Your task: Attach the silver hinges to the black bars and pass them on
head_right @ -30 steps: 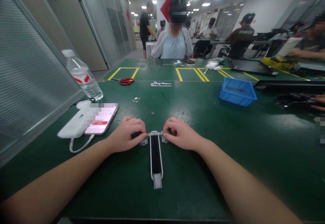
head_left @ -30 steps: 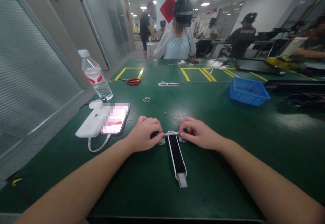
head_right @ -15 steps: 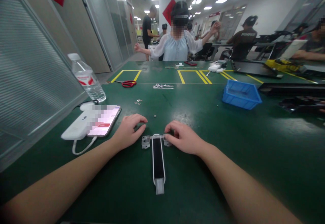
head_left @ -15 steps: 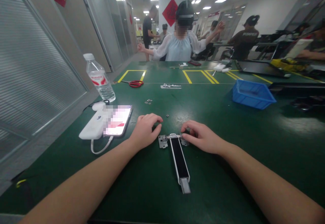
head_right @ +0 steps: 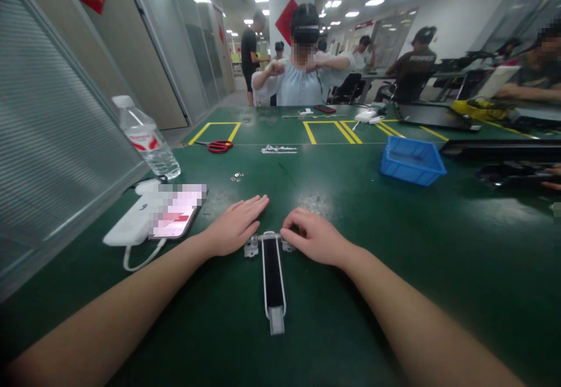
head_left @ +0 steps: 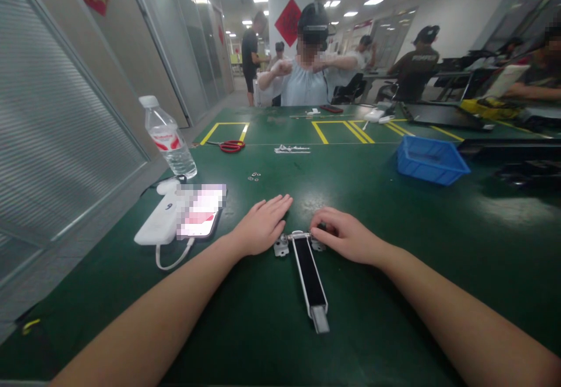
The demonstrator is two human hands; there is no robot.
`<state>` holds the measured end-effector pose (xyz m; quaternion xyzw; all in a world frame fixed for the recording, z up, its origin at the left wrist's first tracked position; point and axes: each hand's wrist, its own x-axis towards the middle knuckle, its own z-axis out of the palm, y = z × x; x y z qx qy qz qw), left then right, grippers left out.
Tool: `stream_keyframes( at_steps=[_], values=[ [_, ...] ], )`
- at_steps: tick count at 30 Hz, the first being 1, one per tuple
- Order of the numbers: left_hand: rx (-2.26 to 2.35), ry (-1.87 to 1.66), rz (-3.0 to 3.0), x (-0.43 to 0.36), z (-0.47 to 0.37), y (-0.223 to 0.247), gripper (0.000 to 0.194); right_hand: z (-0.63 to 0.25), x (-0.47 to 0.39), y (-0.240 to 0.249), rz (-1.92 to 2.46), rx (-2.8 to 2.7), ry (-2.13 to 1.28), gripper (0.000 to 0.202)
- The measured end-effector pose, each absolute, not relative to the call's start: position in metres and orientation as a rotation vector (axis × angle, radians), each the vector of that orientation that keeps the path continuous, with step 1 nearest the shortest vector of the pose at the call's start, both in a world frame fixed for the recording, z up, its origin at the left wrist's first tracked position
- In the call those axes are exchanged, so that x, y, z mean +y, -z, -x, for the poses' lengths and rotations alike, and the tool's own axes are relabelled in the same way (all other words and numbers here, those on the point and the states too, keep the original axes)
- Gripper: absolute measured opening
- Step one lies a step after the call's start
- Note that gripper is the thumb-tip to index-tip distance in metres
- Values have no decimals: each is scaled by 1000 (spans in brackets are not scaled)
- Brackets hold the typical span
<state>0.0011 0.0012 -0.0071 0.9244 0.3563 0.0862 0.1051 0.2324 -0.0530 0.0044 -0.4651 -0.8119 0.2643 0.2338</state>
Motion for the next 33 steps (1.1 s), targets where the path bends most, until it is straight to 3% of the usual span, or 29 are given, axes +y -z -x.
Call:
stream_keyframes(
  at_steps=[14, 20, 26, 33],
  values=[
    [1077, -597, -2674, -5, 3, 3, 24, -232, -53, -6, 1286, -2242, -755, 17],
    [950, -702, -2756, -8, 5, 3, 21, -230, -55, -6, 1283, -2203, -667, 15],
    [752, -1119, -2807, -21, 6, -3, 13, -219, -66, -8, 1241, -2041, -507, 12],
    [445, -1317, -2893, -42, -2, -9, 19, -202, -86, -19, 1213, -1854, -727, 14]
  ],
)
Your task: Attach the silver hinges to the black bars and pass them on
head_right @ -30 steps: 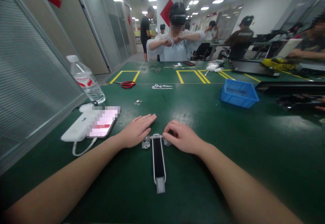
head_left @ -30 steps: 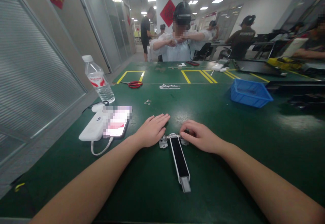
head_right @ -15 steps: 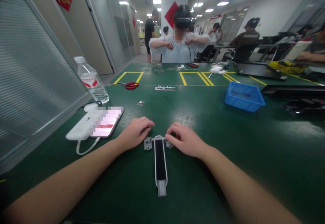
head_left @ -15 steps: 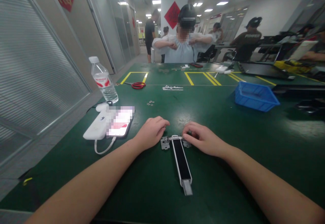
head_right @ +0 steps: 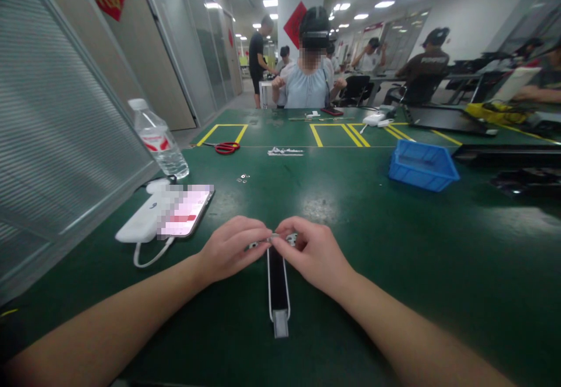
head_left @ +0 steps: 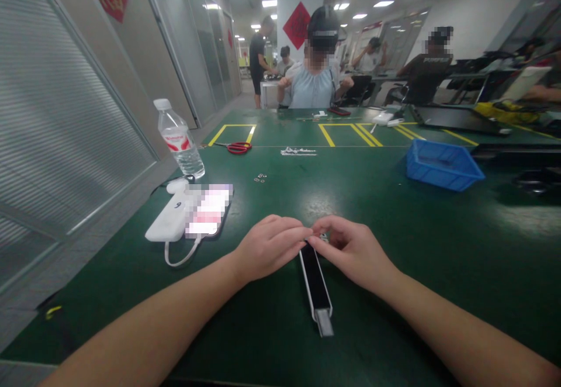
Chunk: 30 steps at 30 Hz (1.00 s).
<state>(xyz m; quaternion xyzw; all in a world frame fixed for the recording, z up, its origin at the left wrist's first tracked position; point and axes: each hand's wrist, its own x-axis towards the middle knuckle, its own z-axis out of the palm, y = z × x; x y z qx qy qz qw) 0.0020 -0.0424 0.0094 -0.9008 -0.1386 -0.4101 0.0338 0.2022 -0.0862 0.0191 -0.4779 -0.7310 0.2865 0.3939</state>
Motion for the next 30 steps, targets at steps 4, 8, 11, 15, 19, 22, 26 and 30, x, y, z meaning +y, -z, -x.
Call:
stream_keyframes(
  at_steps=[4, 8, 11, 15, 19, 22, 26, 30],
  values=[
    [-320, 1296, 2781, -48, -3, -13, 21, -198, -89, -19, 1189, -1819, -826, 14],
    [-282, 1309, 2786, -49, -2, -15, 22, -198, -88, -17, 1168, -1807, -929, 14],
    [-276, 1300, 2803, -49, -2, -14, 22, -197, -88, -15, 1178, -1762, -1039, 16],
    [-325, 1249, 2837, -48, -2, -12, 23, -201, -84, -15, 1154, -1757, -1073, 16],
    [-429, 1123, 2855, -43, 1, -12, 20, -218, -69, -15, 1195, -1774, -964, 17],
    [-628, 1029, 2890, -37, 4, -12, 14, -233, -56, -12, 1278, -1808, -951, 19],
    [-811, 881, 2975, -31, 8, -13, 17, -243, -49, -5, 1323, -1863, -1001, 19],
    [-852, 781, 3040, -30, 8, -14, 17, -241, -50, -1, 1320, -1945, -983, 15]
  ],
)
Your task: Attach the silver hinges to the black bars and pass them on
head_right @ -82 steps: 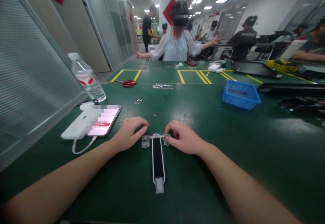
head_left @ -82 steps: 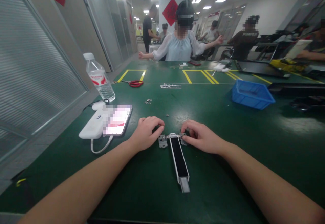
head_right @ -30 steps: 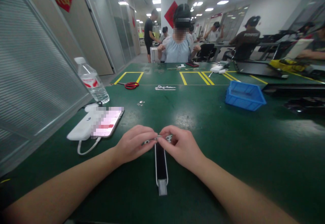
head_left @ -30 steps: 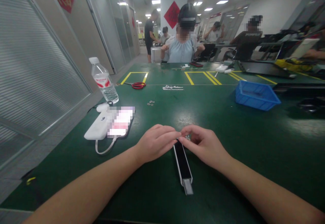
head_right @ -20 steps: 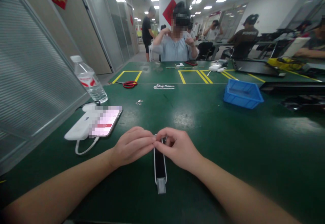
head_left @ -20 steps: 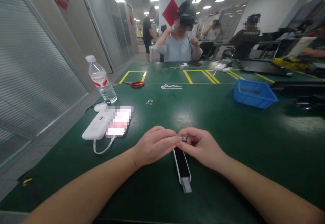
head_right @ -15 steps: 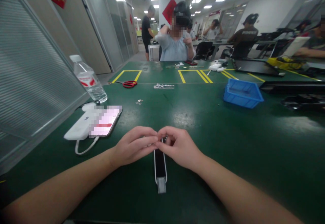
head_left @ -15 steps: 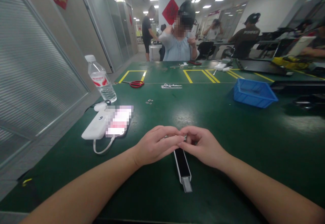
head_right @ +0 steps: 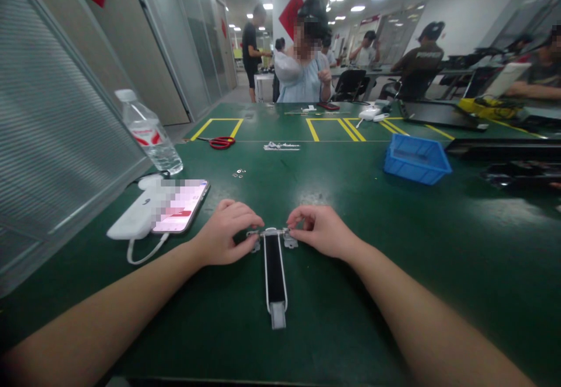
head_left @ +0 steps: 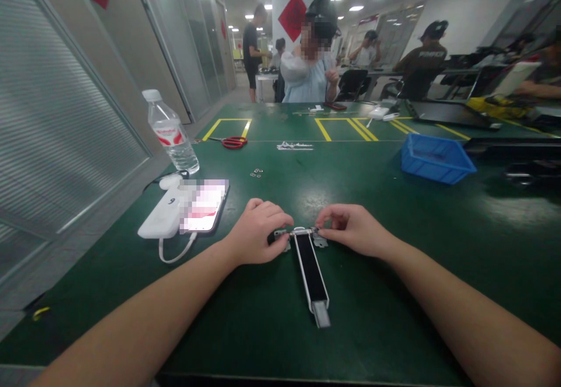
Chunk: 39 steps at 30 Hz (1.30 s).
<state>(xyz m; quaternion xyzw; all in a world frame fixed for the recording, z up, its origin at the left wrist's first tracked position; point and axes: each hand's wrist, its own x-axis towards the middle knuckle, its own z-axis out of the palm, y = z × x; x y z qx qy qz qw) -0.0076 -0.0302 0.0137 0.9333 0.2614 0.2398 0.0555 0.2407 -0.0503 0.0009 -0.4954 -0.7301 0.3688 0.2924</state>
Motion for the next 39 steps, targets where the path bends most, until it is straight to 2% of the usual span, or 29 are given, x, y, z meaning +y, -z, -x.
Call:
stream_keyframes(
  at_steps=[39],
  values=[
    [702, -690, -2842, -29, 7, -11, 16, -237, -55, -3, 1277, -2029, -861, 12]
  ],
)
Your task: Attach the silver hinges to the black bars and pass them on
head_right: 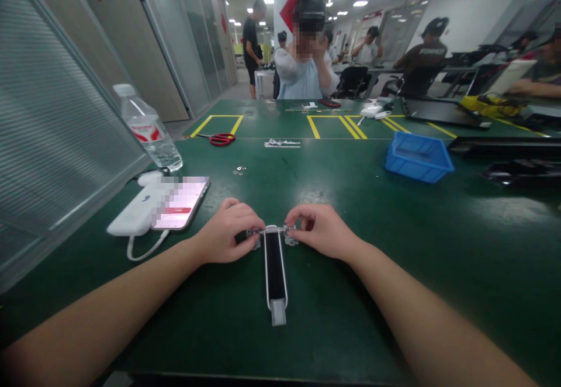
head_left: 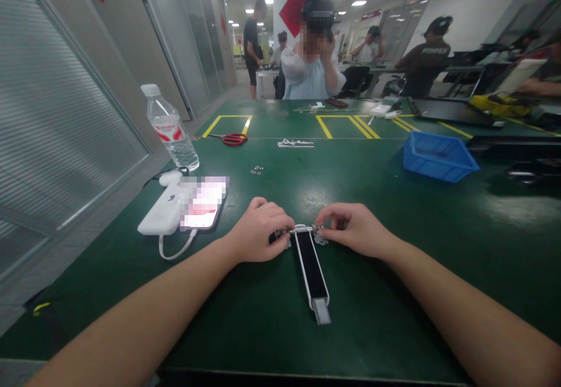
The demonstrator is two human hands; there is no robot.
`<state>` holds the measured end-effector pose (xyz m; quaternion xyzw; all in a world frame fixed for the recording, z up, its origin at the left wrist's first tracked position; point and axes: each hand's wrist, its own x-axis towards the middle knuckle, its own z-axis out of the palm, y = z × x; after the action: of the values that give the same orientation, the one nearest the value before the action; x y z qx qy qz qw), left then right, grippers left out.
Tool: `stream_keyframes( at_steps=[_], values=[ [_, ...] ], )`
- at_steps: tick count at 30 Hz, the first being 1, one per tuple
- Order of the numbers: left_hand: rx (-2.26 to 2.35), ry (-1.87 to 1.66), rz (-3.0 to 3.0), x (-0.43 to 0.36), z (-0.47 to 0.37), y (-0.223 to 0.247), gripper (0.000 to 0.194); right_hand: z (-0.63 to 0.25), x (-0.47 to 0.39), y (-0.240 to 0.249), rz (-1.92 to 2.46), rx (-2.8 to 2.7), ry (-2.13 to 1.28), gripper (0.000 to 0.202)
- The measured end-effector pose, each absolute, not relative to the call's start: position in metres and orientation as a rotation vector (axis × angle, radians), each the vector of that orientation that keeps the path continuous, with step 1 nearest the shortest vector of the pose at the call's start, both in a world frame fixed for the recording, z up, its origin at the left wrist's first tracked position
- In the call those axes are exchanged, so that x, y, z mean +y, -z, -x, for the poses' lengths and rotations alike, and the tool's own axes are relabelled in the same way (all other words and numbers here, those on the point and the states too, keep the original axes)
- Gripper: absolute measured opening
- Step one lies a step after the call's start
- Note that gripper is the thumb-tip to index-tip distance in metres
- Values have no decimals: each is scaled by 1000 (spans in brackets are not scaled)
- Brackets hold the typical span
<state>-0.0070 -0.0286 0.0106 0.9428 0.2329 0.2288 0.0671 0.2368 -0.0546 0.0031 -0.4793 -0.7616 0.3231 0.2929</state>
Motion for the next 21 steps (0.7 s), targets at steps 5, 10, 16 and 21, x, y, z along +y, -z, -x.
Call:
stream_keyframes(
  at_steps=[5, 10, 16, 21],
  values=[
    [696, -691, -2836, -29, 7, -11, 16, -237, -55, -4, 1274, -2029, -869, 12],
    [701, -688, -2844, -28, 7, -10, 16, -235, -56, -4, 1284, -1996, -906, 12],
    [695, -693, -2838, -28, 7, -10, 16, -236, -55, -4, 1242, -1977, -994, 15],
    [687, -710, -2840, -28, 7, -10, 16, -237, -55, -5, 1200, -1957, -1052, 16]
  ],
)
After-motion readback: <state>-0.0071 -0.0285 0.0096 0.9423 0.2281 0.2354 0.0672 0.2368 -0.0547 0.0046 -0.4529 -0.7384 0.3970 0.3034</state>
